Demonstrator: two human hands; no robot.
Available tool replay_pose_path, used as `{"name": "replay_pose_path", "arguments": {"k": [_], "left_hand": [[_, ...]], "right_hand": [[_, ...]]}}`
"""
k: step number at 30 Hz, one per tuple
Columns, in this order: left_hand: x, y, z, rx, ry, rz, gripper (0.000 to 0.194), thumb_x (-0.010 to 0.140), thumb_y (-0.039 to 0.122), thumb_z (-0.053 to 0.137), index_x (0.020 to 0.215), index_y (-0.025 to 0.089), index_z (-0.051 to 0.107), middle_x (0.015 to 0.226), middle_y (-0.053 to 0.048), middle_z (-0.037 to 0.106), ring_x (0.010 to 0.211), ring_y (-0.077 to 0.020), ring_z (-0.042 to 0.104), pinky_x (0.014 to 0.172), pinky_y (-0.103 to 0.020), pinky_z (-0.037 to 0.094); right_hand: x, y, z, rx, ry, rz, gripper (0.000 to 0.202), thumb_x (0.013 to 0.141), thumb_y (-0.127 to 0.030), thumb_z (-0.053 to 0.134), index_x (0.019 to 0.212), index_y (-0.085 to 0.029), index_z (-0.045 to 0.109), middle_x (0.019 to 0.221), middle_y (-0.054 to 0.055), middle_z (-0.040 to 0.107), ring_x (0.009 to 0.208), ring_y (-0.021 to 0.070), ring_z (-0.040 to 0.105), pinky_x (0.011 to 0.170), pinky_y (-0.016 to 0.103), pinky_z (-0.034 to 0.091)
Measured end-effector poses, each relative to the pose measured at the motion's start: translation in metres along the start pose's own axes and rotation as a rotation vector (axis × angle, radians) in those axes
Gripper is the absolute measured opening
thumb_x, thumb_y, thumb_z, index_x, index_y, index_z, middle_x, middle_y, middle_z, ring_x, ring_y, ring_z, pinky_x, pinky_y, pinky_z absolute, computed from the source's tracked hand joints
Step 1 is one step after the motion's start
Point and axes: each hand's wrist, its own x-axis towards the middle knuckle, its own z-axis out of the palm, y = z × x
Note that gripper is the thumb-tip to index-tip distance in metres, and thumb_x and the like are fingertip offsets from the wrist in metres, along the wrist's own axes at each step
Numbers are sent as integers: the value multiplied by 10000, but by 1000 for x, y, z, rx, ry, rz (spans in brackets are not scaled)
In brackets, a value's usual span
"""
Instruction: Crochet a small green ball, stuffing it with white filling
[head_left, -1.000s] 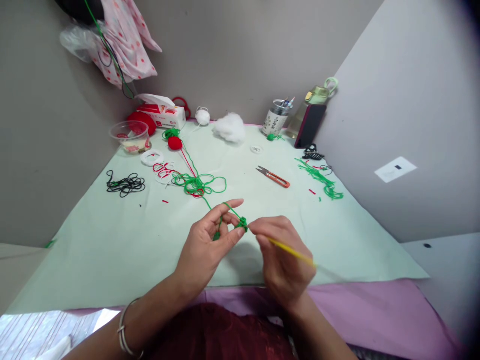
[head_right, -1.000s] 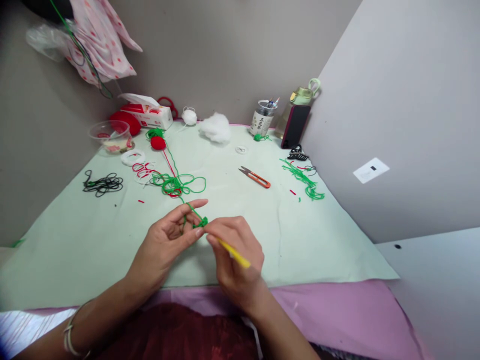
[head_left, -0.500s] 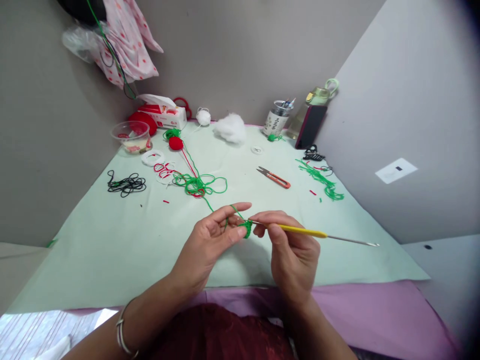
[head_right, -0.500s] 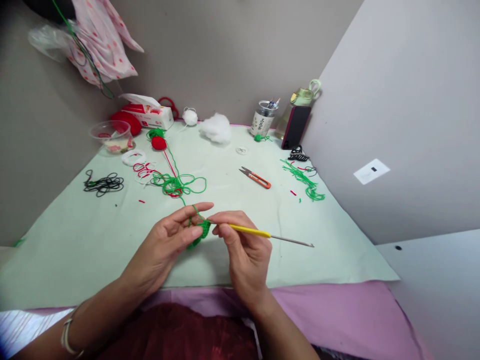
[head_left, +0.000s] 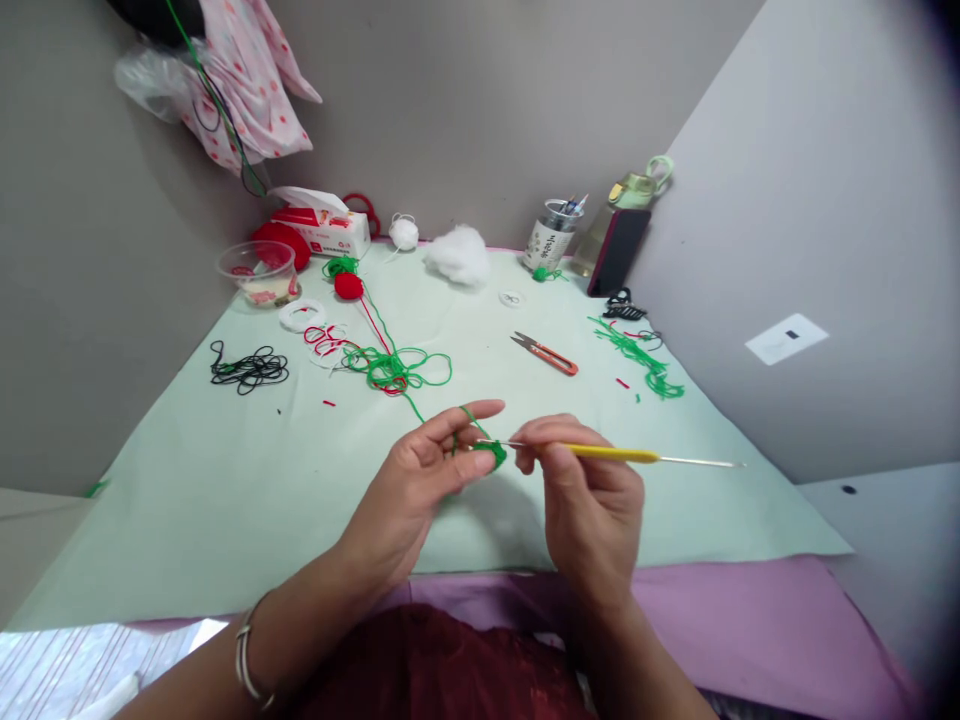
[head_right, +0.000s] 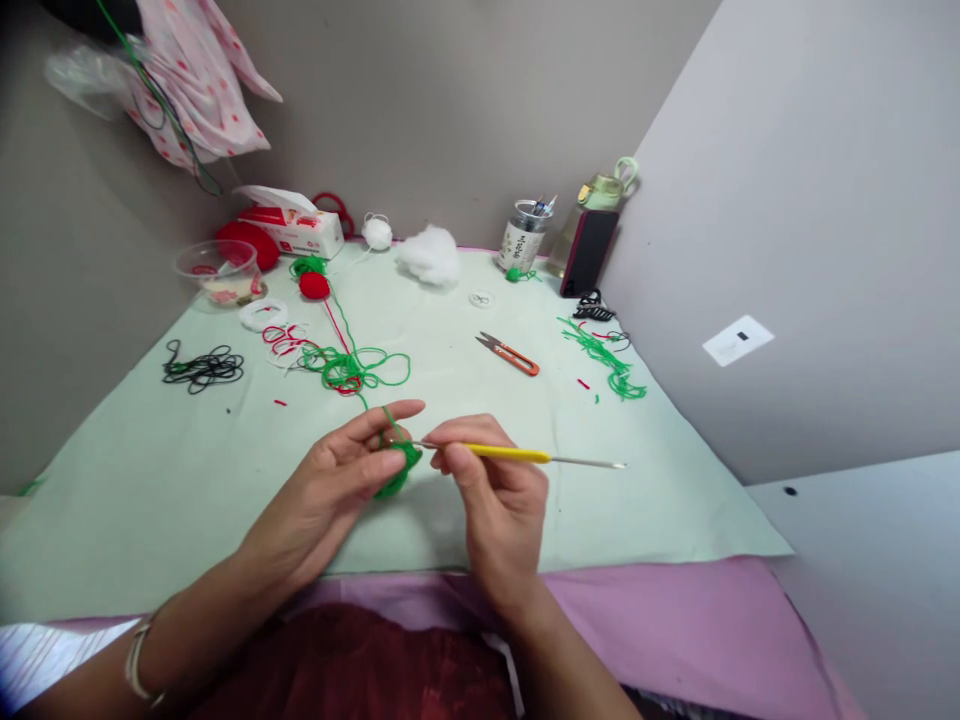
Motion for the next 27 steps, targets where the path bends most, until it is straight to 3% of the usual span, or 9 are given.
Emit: {"name": "replay_pose_path", "arguments": {"k": [3, 7, 11, 15, 18, 20, 22, 24, 27], "left_hand": [[-2, -3, 1, 141, -21, 52, 323, 869, 301, 822, 1188, 343, 804, 925, 16, 653, 860, -105, 523, 806, -221, 403], [-3, -3, -3, 204, -2, 65, 297, 890, 328, 795, 1186, 354, 802, 947, 12, 619, 888, -119, 512, 812, -237, 394], [-4, -2, -6, 242, 22, 96, 316, 872, 299, 803, 1184, 345, 801, 921, 8, 600, 849, -126, 495, 779, -253, 384], [-4, -3, -5, 352, 56, 164, 315, 886, 265, 784, 1187, 360, 795, 895, 23, 585, 764, -111, 454, 738, -259, 368], [-4, -6, -1, 371, 118, 211, 340, 863, 233, 805, 1183, 346, 794, 908, 29, 592, 748, -104, 448, 745, -254, 377], [-3, -7, 1, 246, 98, 146, 435, 835, 265, 837, 1259, 326, 761, 899, 23, 609, 749, -105, 464, 743, -252, 386], [-1, -6, 2, 73, 28, 1, 520, 822, 306, 850, 1326, 286, 726, 828, 27, 594, 689, -93, 431, 706, -247, 375], [0, -4, 1, -44, -21, -106, 498, 829, 308, 842, 1312, 246, 738, 734, 49, 526, 610, -72, 334, 667, -240, 350], [0, 0, -1, -45, -8, -76, 432, 818, 284, 848, 1243, 246, 778, 748, 41, 515, 637, -77, 358, 678, -234, 354]], "right_hand": [[-1, 2, -1, -11, -20, 64, 163, 1005, -216, 648, 993, -271, 801, 931, 17, 767, 805, 146, 669, 715, 281, 540], [-1, 7, -3, 164, -3, 173, 185, 1033, -273, 613, 986, -263, 792, 922, 14, 769, 734, 120, 651, 689, 260, 533], [2, 5, -4, 189, -41, 154, 220, 1055, -273, 566, 971, -239, 767, 912, 25, 767, 726, 125, 667, 685, 274, 548], [-1, -1, -4, -48, -53, 0, 225, 1052, -175, 533, 1033, -248, 745, 937, 17, 768, 754, 133, 690, 710, 288, 567], [-9, 1, -2, -322, -119, -273, 265, 1000, -83, 572, 1142, -245, 726, 987, 39, 774, 850, 163, 714, 756, 311, 582], [-14, 6, 0, -474, -94, -451, 316, 958, -56, 625, 1186, -246, 734, 1027, 65, 769, 913, 191, 721, 758, 323, 590], [-16, 9, 2, -524, -25, -500, 336, 939, -54, 655, 1182, -261, 757, 1046, 74, 761, 928, 204, 721, 736, 326, 589], [-14, 8, 1, -399, 24, -398, 303, 962, -67, 621, 1137, -266, 768, 983, 58, 755, 868, 195, 707, 707, 328, 577], [-6, 5, 0, -112, 70, -172, 252, 1015, -119, 555, 1030, -254, 768, 850, 27, 723, 754, 168, 656, 637, 308, 536]]}}
